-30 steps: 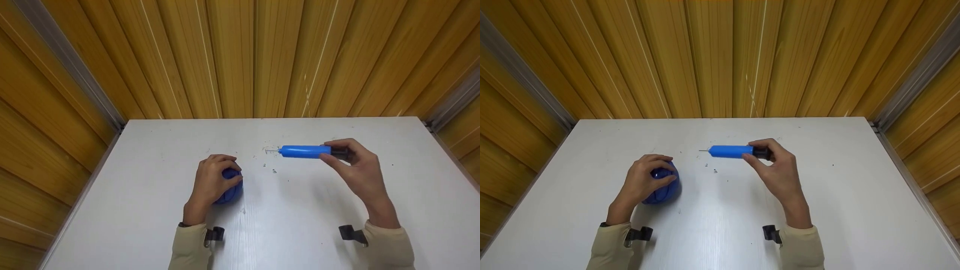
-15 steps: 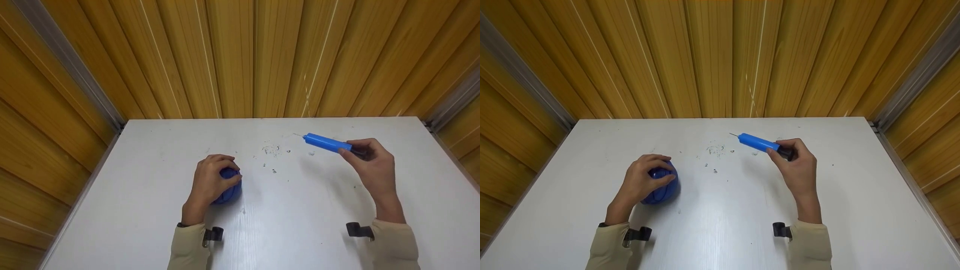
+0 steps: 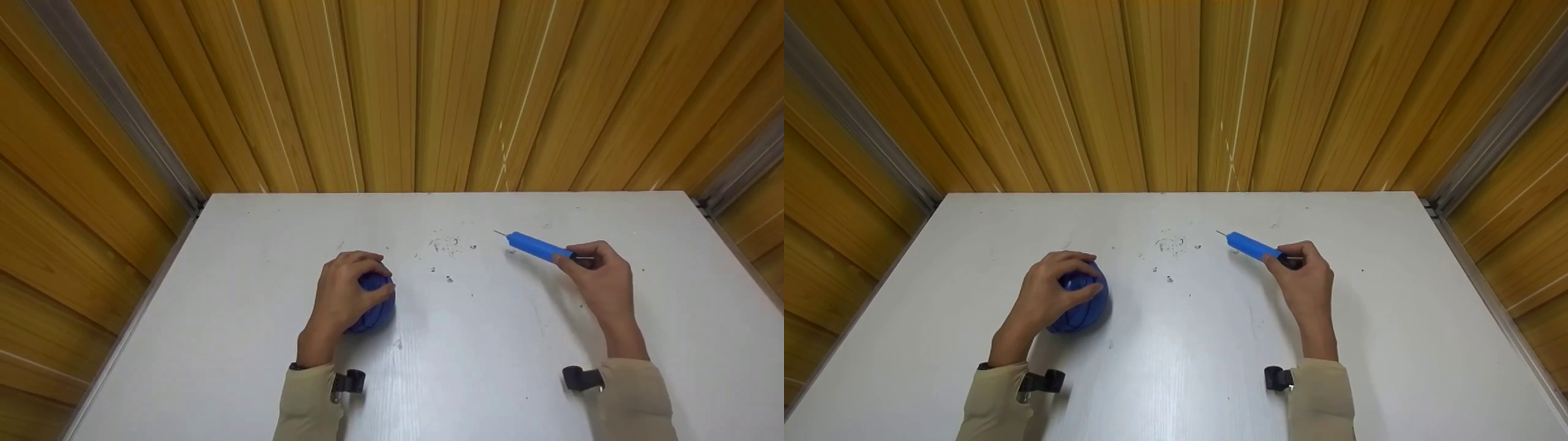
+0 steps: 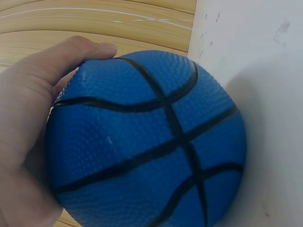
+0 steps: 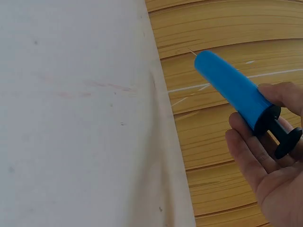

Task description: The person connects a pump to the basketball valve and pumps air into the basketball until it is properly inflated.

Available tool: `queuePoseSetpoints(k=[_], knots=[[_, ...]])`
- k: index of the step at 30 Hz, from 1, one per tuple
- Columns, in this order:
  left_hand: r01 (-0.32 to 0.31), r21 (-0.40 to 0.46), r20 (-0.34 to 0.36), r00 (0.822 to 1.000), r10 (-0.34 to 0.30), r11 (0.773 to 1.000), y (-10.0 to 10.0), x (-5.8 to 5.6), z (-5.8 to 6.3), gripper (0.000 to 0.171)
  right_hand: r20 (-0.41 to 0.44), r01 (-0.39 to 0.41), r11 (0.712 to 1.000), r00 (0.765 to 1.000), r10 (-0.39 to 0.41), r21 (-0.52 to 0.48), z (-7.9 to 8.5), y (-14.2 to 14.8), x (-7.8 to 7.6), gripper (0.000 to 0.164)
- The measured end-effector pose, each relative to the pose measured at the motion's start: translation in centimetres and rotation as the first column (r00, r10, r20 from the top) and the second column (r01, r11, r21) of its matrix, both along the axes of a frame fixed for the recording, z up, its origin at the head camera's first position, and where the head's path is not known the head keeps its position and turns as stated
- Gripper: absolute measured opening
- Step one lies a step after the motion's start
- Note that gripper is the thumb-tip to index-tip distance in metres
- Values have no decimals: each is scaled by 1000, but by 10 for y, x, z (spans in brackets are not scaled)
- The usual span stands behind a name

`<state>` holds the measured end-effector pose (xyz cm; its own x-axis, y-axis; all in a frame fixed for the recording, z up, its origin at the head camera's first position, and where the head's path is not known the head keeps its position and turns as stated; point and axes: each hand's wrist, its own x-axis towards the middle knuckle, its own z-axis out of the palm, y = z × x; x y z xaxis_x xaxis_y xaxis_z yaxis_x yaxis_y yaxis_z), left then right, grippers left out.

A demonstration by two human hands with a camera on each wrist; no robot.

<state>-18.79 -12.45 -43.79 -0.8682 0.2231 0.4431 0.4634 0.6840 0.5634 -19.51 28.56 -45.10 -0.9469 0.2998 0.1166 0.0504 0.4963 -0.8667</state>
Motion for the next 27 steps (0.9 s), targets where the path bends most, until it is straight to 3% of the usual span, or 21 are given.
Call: queuePoseSetpoints(k=[15,21,27], knots=[[7,8,4,1000,-7,1000,-1,-1,0,18,144,-17,1000,989,14,19,-17,5,-6,51],[3,20,27,1000,-4,1000,-2,-1,0,17,194,-63,997,980,52,49,-19,6,-8,52],[4,13,44,999,-4,1000,-2,-1,0,20,278,-141,990,952,130,22,-19,5,-6,52]])
